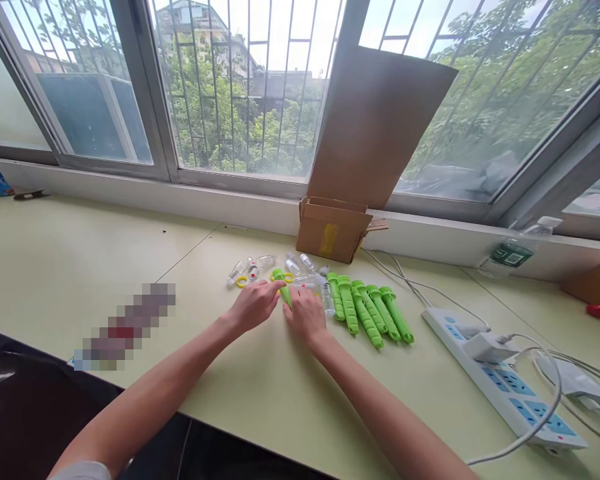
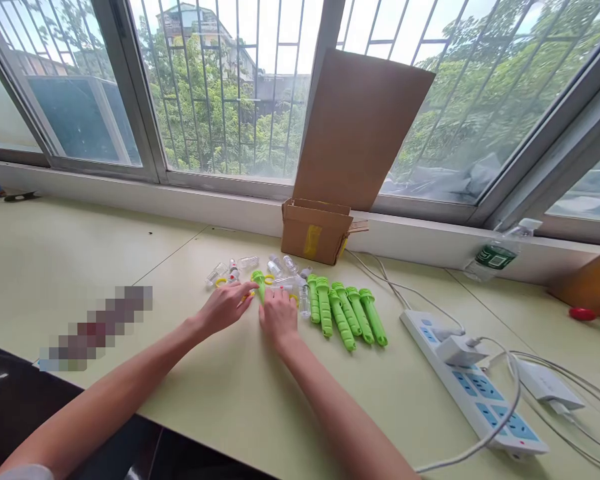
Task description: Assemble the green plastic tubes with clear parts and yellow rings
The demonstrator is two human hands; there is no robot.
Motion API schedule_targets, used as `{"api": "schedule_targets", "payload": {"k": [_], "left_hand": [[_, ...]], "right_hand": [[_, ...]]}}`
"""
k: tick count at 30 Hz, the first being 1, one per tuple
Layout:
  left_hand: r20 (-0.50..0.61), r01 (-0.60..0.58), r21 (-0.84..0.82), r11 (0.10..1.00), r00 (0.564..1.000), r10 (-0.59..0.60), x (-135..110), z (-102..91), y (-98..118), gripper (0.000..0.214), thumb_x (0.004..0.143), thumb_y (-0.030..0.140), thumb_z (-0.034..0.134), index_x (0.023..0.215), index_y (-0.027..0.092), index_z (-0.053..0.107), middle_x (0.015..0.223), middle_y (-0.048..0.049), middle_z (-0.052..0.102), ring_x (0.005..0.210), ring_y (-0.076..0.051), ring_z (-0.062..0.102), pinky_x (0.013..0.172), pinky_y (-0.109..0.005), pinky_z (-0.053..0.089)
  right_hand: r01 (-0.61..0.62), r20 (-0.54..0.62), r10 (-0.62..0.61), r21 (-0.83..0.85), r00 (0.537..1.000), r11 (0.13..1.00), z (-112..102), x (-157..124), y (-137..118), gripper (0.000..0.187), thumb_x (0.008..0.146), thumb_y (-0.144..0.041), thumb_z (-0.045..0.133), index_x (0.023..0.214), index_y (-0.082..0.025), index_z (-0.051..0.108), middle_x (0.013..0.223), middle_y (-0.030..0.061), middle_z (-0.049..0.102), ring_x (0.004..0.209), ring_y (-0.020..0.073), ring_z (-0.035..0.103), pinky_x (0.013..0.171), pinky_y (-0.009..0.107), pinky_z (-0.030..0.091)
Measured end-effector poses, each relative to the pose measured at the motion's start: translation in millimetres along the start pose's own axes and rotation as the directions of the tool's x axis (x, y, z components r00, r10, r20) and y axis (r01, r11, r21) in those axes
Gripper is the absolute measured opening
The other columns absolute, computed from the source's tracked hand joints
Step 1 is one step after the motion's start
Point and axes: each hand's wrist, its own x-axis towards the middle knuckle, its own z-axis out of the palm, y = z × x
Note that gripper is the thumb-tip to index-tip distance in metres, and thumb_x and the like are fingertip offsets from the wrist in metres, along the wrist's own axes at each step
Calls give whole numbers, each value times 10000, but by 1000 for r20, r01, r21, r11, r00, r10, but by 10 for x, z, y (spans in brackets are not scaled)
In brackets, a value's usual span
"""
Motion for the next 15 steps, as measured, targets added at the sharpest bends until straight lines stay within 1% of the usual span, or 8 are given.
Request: {"api": "schedule_targets", "payload": {"k": [3,7,10,12,13,15], "left_hand": [[-13,-5,-16,1000,1000,4,-4,9,1,213,901,194,418,1094,197,508,716,-12,607,709,-167,595,605,-255,425],[-53,8,-51,999,999,-11,2,-2,-3,218,900,173,412,1094,203,509,740,-14,624,733,-167,601,643,-268,446],[-94,30,-100,995,995,-39,9,-5,-15,227,881,159,439,1091,206,513,800,-24,649,780,-170,614,685,-282,468],[-111,48,-143,989,992,-65,9,4,-25,237,863,149,462,1083,213,519,852,-30,662,822,-173,626,707,-288,479],[-115,58,-165,985,990,-78,8,11,-30,242,857,145,470,1082,217,522,879,-32,666,840,-173,632,721,-292,483],[-111,84,-207,975,988,-109,2,26,-34,254,852,144,478,1089,223,521,916,-34,675,856,-175,644,747,-303,488]], "right_hand": [[15,-33,-15,-4,999,1000,20,-2,-6,216,862,-253,488,1036,-158,573,937,131,597,941,260,512,782,354,396],[49,-171,-40,53,984,997,0,-82,81,260,895,-194,402,1102,-123,542,978,140,543,927,252,504,772,346,431],[93,-226,-62,126,972,988,-43,-224,252,306,899,-188,393,1177,-118,499,950,126,510,877,243,516,758,353,453],[96,-253,-45,192,966,977,-64,-347,405,328,913,-190,362,1217,-131,470,952,120,498,848,234,531,735,349,467],[93,-272,-27,230,962,969,-66,-411,485,332,921,-198,346,1227,-132,458,977,126,496,851,232,539,733,348,472],[112,-307,-12,311,952,944,-56,-531,639,345,930,-211,327,1252,-134,423,1048,143,502,930,240,547,788,363,473]]}}
